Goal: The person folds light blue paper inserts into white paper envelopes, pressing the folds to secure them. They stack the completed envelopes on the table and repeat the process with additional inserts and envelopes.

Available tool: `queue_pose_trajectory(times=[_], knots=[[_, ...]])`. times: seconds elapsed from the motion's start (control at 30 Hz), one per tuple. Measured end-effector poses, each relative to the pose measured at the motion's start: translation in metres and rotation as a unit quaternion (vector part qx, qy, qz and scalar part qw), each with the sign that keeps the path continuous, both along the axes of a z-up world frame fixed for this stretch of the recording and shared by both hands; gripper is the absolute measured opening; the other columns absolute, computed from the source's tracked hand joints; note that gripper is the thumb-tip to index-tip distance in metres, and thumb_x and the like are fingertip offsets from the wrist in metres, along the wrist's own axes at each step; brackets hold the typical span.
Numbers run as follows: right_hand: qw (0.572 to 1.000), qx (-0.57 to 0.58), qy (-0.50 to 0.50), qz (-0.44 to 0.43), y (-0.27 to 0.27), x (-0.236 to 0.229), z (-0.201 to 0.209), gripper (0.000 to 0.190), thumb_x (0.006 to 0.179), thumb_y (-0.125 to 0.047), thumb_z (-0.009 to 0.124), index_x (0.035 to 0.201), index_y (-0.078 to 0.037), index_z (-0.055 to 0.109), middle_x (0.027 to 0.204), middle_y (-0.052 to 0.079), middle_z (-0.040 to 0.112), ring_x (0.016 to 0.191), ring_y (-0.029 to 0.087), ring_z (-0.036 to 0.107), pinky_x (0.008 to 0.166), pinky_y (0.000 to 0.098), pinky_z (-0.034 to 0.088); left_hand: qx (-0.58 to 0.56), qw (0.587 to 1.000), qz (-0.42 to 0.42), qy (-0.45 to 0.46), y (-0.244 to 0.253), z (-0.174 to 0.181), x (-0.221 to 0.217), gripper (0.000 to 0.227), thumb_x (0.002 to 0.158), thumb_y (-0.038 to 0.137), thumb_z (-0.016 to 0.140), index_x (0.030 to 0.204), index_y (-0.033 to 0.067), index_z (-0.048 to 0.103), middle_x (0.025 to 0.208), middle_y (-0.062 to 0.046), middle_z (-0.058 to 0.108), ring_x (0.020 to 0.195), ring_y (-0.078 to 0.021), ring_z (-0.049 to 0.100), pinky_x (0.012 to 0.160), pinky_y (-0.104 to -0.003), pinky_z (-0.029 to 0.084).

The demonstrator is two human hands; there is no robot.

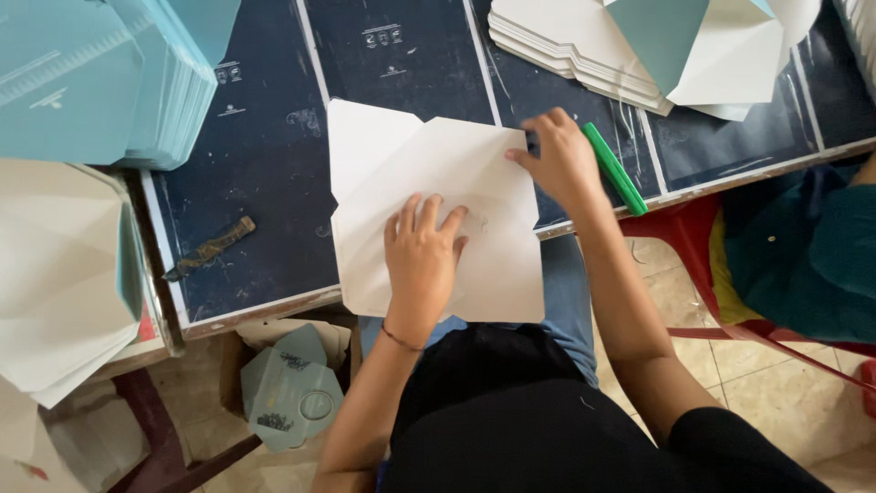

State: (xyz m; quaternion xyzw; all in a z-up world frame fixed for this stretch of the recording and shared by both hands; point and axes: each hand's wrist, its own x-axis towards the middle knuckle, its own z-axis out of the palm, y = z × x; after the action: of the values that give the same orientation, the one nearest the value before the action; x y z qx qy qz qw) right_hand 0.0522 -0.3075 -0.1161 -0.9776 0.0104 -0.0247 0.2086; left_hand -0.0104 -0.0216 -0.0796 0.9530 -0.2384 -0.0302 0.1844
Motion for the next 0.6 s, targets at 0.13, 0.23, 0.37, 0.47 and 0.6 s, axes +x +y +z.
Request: queue_pose_trajectory(times=[0.13, 0.23, 0.37, 0.47, 0.6], knots=[[0.993, -0.115, -0.014, -0.015, 0.01, -0.006, -0.011, 0.05, 0.094, -0.038, 0.087, 0.131, -0.007, 0.076, 0.115, 0.01, 0.065, 0.105, 0.033, 0.07, 0.081, 0.0445, 0.056, -0.011, 0.999, 0.012, -0.05, 0.002, -0.008, -0.004, 0.043, 0.09, 0.032, 0.086, 0.131, 0.0304, 0.076, 0.138, -0.004, 0.063, 0.144, -0.0361, 0.055, 0.114, -0.059, 0.044], [0.983, -0.168, -0.066, -0.02, 0.019, -0.011, -0.007, 0.053, 0.088, -0.041, 0.091, 0.126, -0.008, 0.075, 0.116, 0.01, 0.064, 0.112, 0.033, 0.067, 0.086, 0.0445, 0.055, -0.028, 0.998, 0.017, -0.06, 0.005, -0.013, -0.006, 0.04, 0.093, 0.033, 0.082, 0.132, 0.0305, 0.076, 0.14, -0.004, 0.062, 0.145, -0.0361, 0.054, 0.116, -0.059, 0.042], [0.989, 0.041, -0.144, 0.003, 0.042, -0.015, 0.033, 0.045, 0.093, -0.013, 0.088, 0.127, -0.011, 0.059, 0.114, 0.01, 0.068, 0.105, 0.038, 0.072, 0.085, 0.0511, 0.057, -0.068, 0.996, 0.02, -0.051, 0.007, -0.011, -0.008, 0.04, 0.098, 0.033, 0.077, 0.137, 0.0296, 0.074, 0.143, -0.004, 0.06, 0.149, -0.0355, 0.05, 0.121, -0.059, 0.036], [0.971, 0.212, -0.094, 0.065, 0.094, -0.025, 0.069, 0.038, 0.1, 0.01, 0.063, 0.121, -0.003, 0.035, 0.13, 0.037, 0.067, 0.109, 0.064, 0.068, 0.081, 0.0667, 0.052, -0.091, 0.994, 0.028, -0.048, 0.008, -0.002, -0.009, 0.041, 0.098, 0.03, 0.08, 0.139, 0.0282, 0.074, 0.144, -0.005, 0.06, 0.15, -0.035, 0.05, 0.124, -0.056, 0.033], [0.973, 0.212, 0.008, 0.088, 0.125, -0.045, 0.071, 0.04, 0.102, -0.019, 0.066, 0.123, -0.009, 0.035, 0.166, 0.03, 0.048, 0.118, 0.065, 0.063, 0.089, 0.0763, 0.051, -0.069, 0.994, 0.024, -0.083, 0.01, -0.04, -0.007, 0.045, 0.091, 0.035, 0.086, 0.134, 0.0256, 0.074, 0.147, -0.005, 0.06, 0.15, -0.0332, 0.05, 0.124, -0.054, 0.035]])
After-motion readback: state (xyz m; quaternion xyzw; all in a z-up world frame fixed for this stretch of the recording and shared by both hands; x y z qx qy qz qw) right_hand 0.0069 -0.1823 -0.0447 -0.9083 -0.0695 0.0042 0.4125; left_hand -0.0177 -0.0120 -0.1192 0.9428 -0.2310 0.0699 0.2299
